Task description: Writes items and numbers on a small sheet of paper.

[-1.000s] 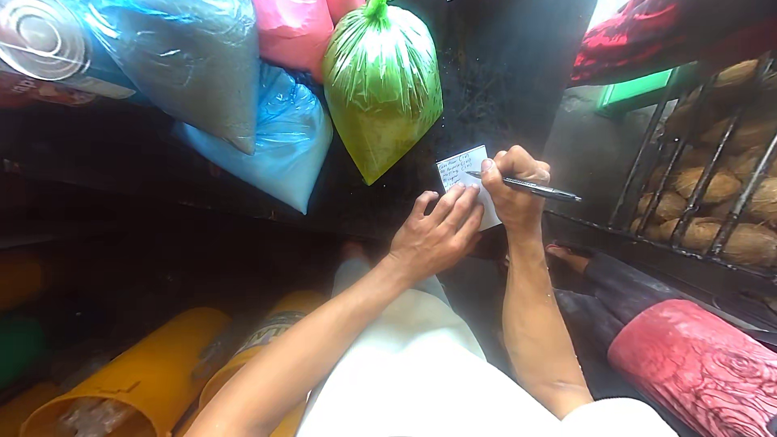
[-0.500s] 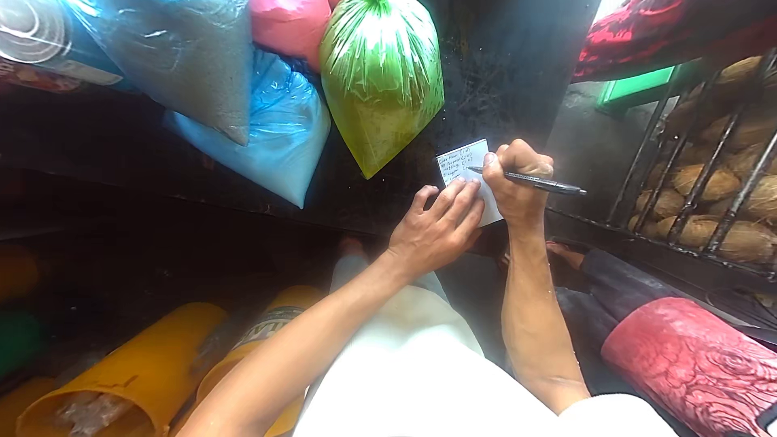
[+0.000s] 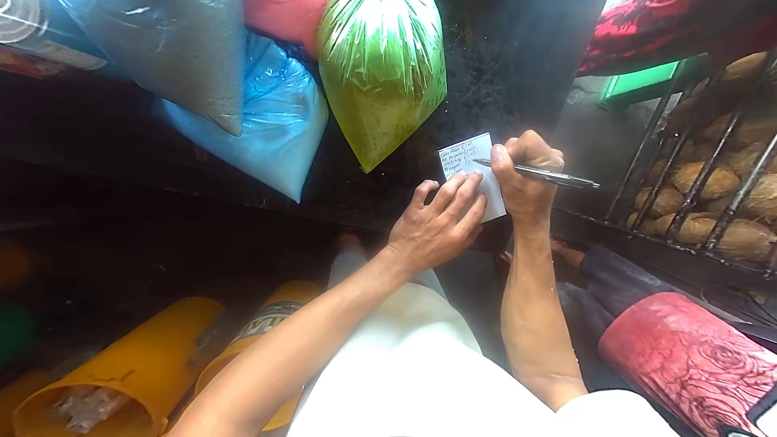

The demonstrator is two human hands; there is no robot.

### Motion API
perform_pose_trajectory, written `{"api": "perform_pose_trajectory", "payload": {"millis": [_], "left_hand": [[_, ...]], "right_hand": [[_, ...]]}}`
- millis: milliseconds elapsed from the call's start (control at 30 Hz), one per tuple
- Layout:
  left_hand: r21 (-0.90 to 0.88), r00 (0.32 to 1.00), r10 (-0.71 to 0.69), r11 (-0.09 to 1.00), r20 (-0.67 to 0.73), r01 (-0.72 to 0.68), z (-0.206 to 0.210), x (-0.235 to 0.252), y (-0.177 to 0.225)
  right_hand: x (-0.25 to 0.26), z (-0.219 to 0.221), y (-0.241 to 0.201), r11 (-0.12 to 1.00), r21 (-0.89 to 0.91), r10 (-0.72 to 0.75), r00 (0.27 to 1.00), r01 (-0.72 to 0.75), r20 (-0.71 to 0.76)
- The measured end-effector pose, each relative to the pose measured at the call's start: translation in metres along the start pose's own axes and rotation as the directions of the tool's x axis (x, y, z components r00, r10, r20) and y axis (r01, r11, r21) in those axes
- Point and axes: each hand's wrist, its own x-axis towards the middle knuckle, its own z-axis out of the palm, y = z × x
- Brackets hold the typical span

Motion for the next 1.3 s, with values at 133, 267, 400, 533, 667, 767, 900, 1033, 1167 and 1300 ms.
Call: {"api": "perform_pose_trajectory", "payload": {"millis": [133,267,400,533,667,767,900,1033,1167,1300], "left_hand": [[0.002,1.0,-0.004,1.0,0.007,0.004,0.0,0.001,0.0],[0.009,1.0,0.002,1.0,0.012,-0.002,0.0,0.001,0.0],[0.008,1.0,0.0,1.0,0.022,0.0,0.0,0.001,0.0],[0.01,1.0,0.0,1.0,0.023,0.0,-0.001,0.001,0.0],[0.008,1.0,0.002,1.0,0.021,-0.002,0.0,0.0,0.0],[0.009,1.0,0.0,1.0,0.025,0.0,0.0,0.001,0.0],[0.009,1.0,0.001,1.0,0.015,-0.001,0.0,0.001,0.0],[0.005,1.0,0.009,1.0,0.018,-0.009,0.0,0.0,0.0],[0.012,1.0,0.013,1.0,-0.001,-0.013,0.001,0.0,-0.001],[-0.002,0.993,0.095,0.995,-0.07,-0.095,0.002,-0.008,-0.004]], "right_hand": [[0.006,0.001,0.008,0.997,0.056,-0.046,0.999,0.046,0.003],[0.005,0.002,0.008,0.996,0.065,-0.054,0.998,0.055,-0.014],[0.006,0.002,0.008,0.996,0.068,-0.053,0.998,0.055,-0.037],[0.006,0.002,0.009,0.997,0.064,-0.048,0.998,0.05,-0.03],[0.007,0.003,0.008,0.994,0.102,-0.037,0.998,0.042,-0.051],[0.006,0.004,0.007,0.996,0.083,-0.038,0.998,0.043,-0.056],[0.005,0.005,0.008,0.997,0.033,-0.064,0.996,0.066,-0.058],[0.004,0.003,0.008,0.992,0.114,-0.05,0.994,0.061,-0.101],[-0.012,-0.002,-0.012,0.999,0.054,-0.003,0.996,0.008,-0.086],[-0.011,0.0,-0.011,0.998,0.061,0.001,0.999,-0.003,0.039]]}}
